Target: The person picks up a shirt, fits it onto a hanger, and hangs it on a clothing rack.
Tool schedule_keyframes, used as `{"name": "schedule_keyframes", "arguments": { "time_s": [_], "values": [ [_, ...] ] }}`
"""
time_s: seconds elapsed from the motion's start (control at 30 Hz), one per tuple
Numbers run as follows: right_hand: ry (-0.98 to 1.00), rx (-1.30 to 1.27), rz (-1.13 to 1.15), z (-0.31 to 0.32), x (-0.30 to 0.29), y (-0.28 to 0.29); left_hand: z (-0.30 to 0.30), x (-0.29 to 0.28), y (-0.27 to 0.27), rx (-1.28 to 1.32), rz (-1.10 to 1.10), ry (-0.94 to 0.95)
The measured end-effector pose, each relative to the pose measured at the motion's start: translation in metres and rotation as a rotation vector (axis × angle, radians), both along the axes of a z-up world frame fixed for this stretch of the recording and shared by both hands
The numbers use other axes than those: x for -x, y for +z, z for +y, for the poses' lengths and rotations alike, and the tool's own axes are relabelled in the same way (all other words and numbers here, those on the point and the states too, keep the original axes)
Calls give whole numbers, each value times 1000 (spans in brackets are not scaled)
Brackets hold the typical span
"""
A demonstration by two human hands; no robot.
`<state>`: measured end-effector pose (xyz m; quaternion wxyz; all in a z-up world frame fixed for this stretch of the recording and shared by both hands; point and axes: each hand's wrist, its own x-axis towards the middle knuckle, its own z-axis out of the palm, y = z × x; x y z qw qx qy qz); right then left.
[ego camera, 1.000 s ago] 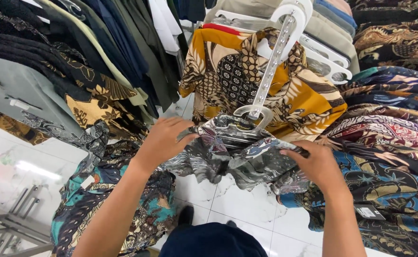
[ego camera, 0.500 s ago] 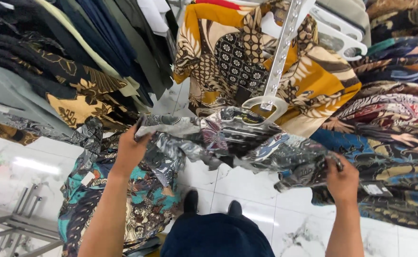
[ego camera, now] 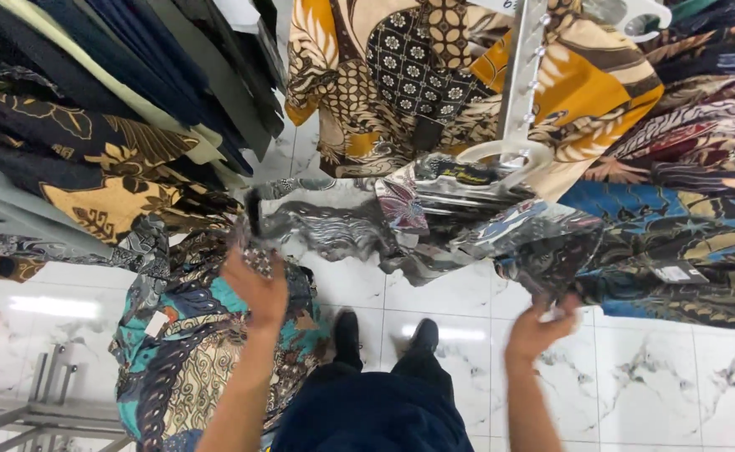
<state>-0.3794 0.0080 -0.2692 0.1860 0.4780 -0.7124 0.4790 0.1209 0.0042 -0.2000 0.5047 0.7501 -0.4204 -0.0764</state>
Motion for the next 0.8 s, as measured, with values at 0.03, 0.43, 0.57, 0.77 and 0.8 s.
{"name": "schedule_keyframes", "arguments": {
  "time_s": [0.03, 0.43, 0.57, 0.77, 0.8],
  "values": [
    [-31, -176, -233, 20, -28, -30, 21, 5, -39, -81, 88, -61],
    [354, -440, -755, -51, -199, 88, 91, 42, -105, -920, 490, -758],
    [421, -396, -697, -73, -152, 21, 62, 76, -49, -657, 393, -760],
    [477, -621, -759, -18, -171, 134, 18, 114, -16, -453, 305, -847],
    [472, -618, -756, -16, -178, 148, 6, 118, -14, -449, 306, -853]
  ]
}}
